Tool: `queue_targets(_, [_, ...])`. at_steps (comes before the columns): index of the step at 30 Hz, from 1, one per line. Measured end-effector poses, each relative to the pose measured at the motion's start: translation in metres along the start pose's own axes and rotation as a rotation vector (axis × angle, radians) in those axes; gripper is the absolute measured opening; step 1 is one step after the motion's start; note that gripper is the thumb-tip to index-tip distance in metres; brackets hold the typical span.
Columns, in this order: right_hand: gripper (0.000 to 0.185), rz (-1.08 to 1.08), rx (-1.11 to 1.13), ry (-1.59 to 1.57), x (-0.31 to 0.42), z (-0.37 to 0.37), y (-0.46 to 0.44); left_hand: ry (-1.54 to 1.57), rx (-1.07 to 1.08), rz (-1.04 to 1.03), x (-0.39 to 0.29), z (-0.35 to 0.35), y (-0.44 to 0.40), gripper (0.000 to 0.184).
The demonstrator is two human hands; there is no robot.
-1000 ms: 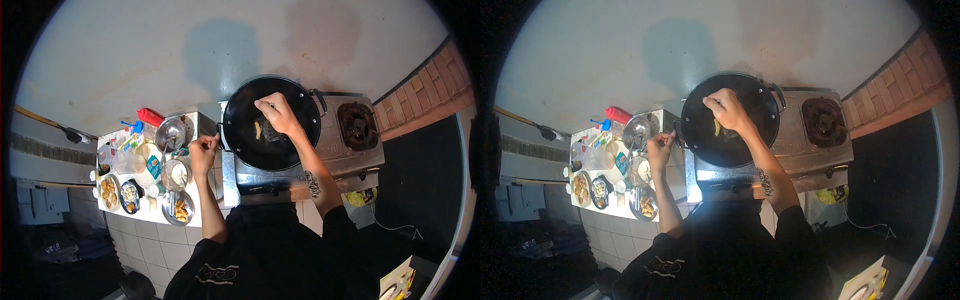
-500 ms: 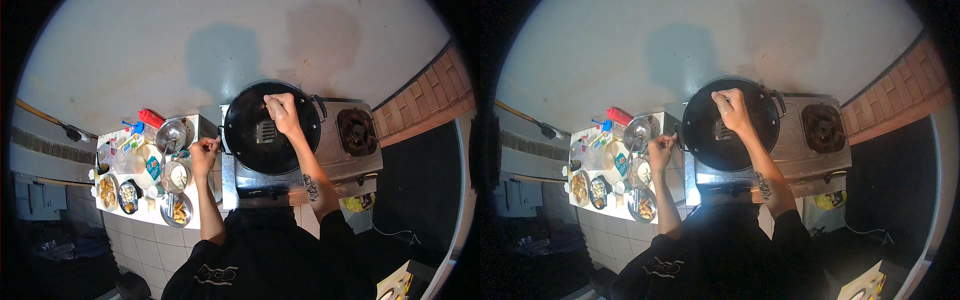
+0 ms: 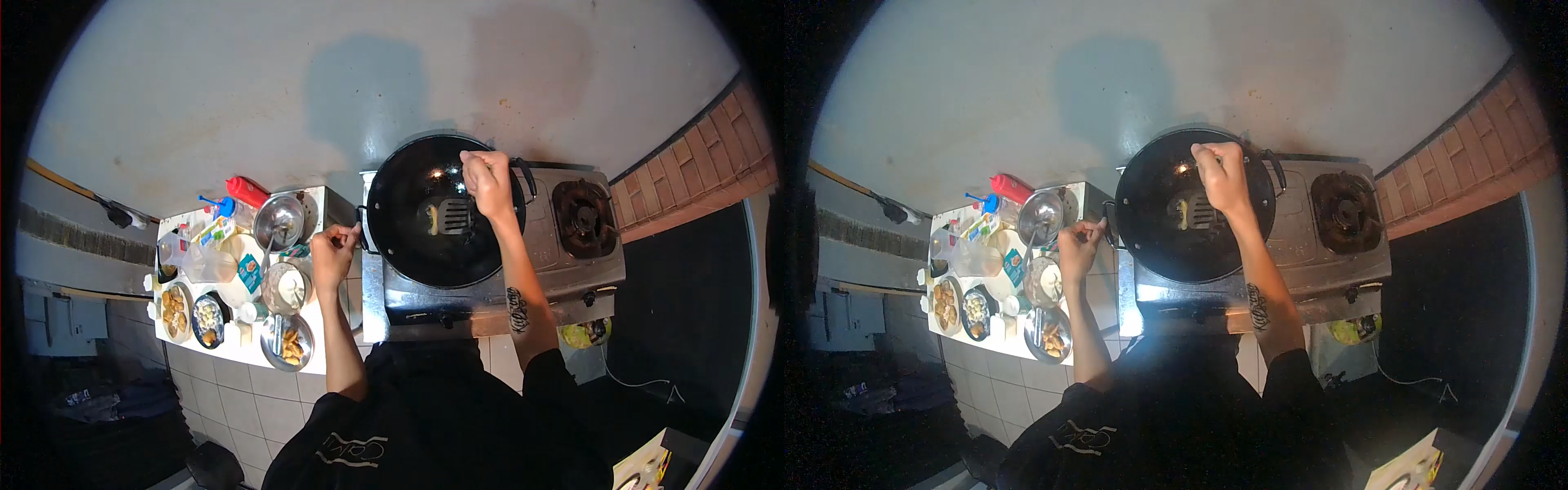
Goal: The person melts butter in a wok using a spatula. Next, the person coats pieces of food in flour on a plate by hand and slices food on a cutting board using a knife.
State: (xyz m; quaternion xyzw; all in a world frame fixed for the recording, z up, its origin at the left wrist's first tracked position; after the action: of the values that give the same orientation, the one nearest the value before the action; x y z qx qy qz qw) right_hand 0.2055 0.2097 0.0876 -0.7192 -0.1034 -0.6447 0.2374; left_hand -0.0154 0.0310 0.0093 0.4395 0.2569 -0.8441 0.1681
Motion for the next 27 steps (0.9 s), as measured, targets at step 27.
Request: queue_targets(27, [0.036, 0.024, 0.233, 0.297, 0.005, -0.025, -0.010, 0.020, 0.006, 0.028, 0.000, 0.000, 0.000, 0.024])
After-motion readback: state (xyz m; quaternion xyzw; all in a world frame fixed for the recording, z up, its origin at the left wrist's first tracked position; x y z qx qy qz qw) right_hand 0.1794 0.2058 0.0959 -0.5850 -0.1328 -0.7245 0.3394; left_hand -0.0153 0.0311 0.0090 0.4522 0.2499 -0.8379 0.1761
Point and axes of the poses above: each hand's wrist, its own y-axis away from the middle knuckle, its own z-axis out of the back of the hand, x = y × z, the point moved 3 cm from there along -y, towards the middle knuckle, and after that the axes turned 8 degrees about -z, right-handed, at the moved point
